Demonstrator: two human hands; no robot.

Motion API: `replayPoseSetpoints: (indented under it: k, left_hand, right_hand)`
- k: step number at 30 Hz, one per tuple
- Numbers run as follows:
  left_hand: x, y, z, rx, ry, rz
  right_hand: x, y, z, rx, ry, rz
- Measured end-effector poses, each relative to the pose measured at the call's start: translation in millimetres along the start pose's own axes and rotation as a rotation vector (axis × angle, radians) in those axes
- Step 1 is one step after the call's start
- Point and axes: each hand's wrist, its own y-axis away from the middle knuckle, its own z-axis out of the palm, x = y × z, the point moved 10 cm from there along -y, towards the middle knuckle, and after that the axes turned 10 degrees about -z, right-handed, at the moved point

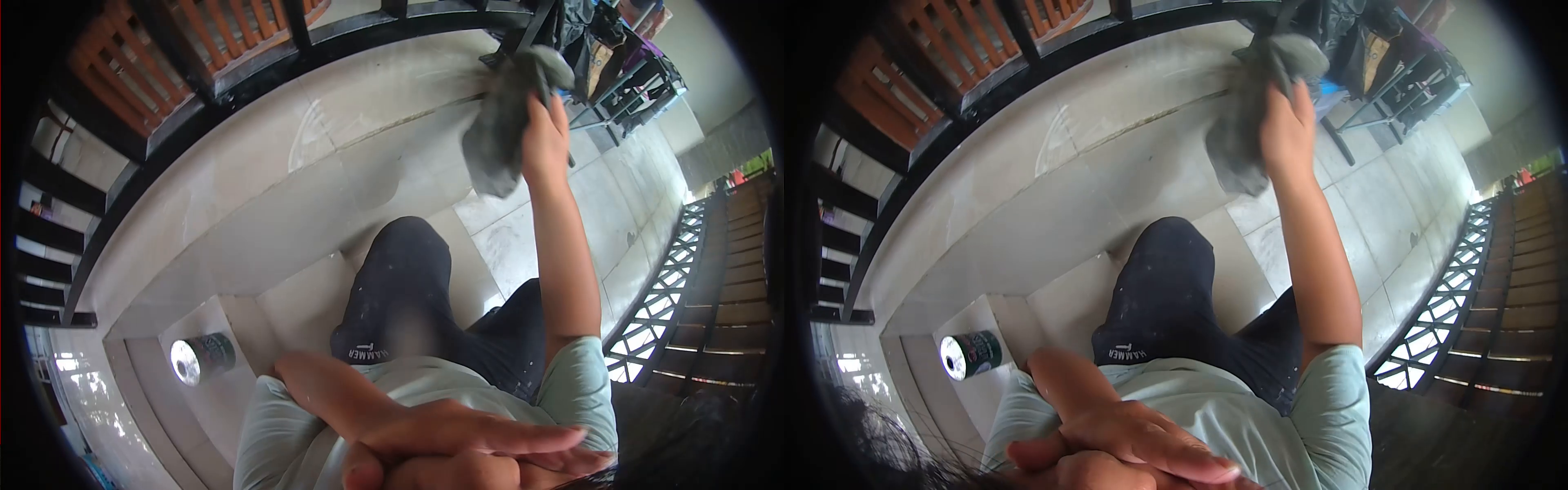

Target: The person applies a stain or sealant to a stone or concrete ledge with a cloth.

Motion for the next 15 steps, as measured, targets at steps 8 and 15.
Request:
replayPoseSetpoints:
  k: [8, 15]
  left_hand:
    - [-5.6, 58.0, -45.6, 0.061, -0.347, -0.093]
    - [-66.7, 186.2, -146.8, 0.449, -1.056, -0.762]
  right_hand:
    - [31.9, -40.1, 135.8, -0.643, 0.974, -0.346]
    - [53.3, -49.8, 200.7, -1.016, 0.961, -0.211]
